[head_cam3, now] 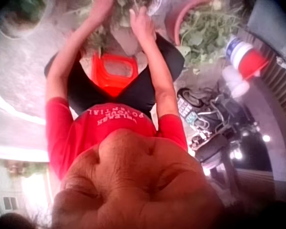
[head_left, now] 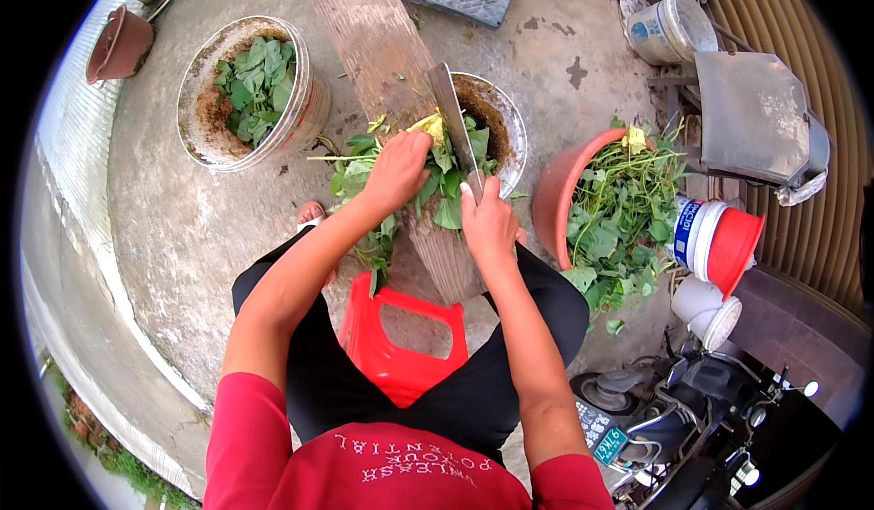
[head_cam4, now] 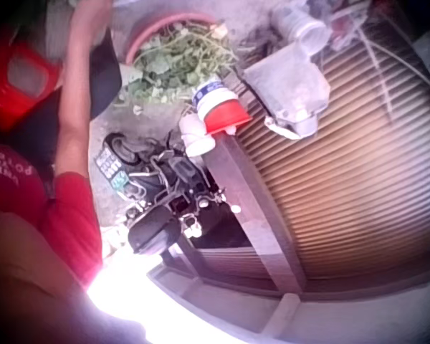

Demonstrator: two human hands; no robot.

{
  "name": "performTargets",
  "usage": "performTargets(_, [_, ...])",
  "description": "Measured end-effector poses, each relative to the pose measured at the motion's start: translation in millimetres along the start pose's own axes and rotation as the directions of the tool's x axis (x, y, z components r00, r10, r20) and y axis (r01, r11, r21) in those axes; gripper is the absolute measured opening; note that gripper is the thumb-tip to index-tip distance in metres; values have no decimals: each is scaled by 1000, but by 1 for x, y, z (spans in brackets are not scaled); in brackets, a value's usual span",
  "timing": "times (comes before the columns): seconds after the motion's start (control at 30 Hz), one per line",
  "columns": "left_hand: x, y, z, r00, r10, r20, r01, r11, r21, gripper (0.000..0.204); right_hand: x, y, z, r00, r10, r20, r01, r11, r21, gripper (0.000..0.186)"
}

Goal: The person chops a bundle of green leafy vegetables on a wooden block using a cleaver, then gathers the pieces and places them into a red plastic basin.

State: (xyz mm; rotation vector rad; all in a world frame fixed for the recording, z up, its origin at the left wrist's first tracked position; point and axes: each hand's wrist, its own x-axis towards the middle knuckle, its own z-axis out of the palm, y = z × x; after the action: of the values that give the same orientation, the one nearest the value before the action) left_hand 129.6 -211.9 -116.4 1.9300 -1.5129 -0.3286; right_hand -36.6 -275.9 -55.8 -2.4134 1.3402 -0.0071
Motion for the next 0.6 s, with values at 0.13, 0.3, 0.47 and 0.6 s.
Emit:
performTargets(0.13, [-9,24,-11,974,-27,-224,83,966,245,47,0,2,-4,999,44,8,-44,998,36,36])
performTargets(0.3, [-29,-8,-9,996,-85,-5,78,886,457,34,-7,-18,-23,997,-53,-48,63,967,246,32])
performTargets(0.47, [-17,0,-5,996,38,79,-73,855,513,17,-16,-21,-34,940,-138,-312,257,888,382,31])
performTargets(0.6, [-25,-12,4,997,62,47,-78,846,527,8,-1,-3,-3,997,-67,37,67,998,-10,33])
